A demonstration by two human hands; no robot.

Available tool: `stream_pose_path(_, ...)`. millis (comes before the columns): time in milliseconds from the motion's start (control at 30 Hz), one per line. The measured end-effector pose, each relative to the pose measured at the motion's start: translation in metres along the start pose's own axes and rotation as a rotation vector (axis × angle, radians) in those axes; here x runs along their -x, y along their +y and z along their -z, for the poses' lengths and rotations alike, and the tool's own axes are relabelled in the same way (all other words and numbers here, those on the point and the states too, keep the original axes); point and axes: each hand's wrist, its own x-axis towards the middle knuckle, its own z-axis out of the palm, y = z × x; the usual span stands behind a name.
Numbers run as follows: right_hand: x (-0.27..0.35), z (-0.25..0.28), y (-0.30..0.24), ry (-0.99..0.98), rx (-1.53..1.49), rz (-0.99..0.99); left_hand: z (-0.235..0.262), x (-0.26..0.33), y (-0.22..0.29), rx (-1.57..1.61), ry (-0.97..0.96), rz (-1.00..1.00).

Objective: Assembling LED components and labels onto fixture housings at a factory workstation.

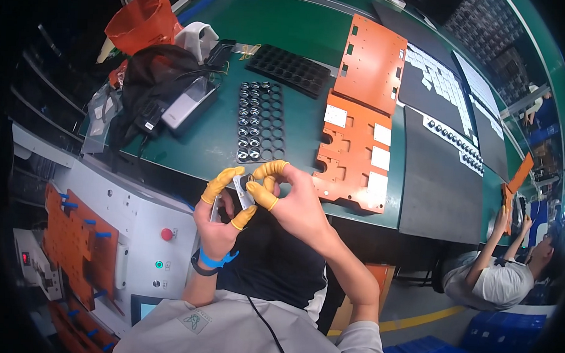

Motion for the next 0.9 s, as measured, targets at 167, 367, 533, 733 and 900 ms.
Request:
stream_pose_path(167,0.008,0.005,-0.006,0.017,0.014,-0.063,-0.002,0.002,-0.002,-0.108,-0.021,-0.075)
stream_pose_path(367,0.011,0.016,-0.004,-0.036,0.066,-0.046,-0.006,0.002,0.002,-0.085,-0.03,-0.051)
stream_pose_path(533,0.015,0.019,0.003,-0.03,0.1,0.184,-0.007,0.004,0.001,-0.031,-0.06,-0.061)
stream_pose_path(733,0.018,0.019,0.0,0.042,0.101,0.179,-0.012,0.008,-0.001,0.041,-0.087,0.018)
stream_pose_path(900,0.028,0.018,0.011,0.127,0.152,0.158,-0.021,0.01,-0.007,0.177,-0.107,0.125)
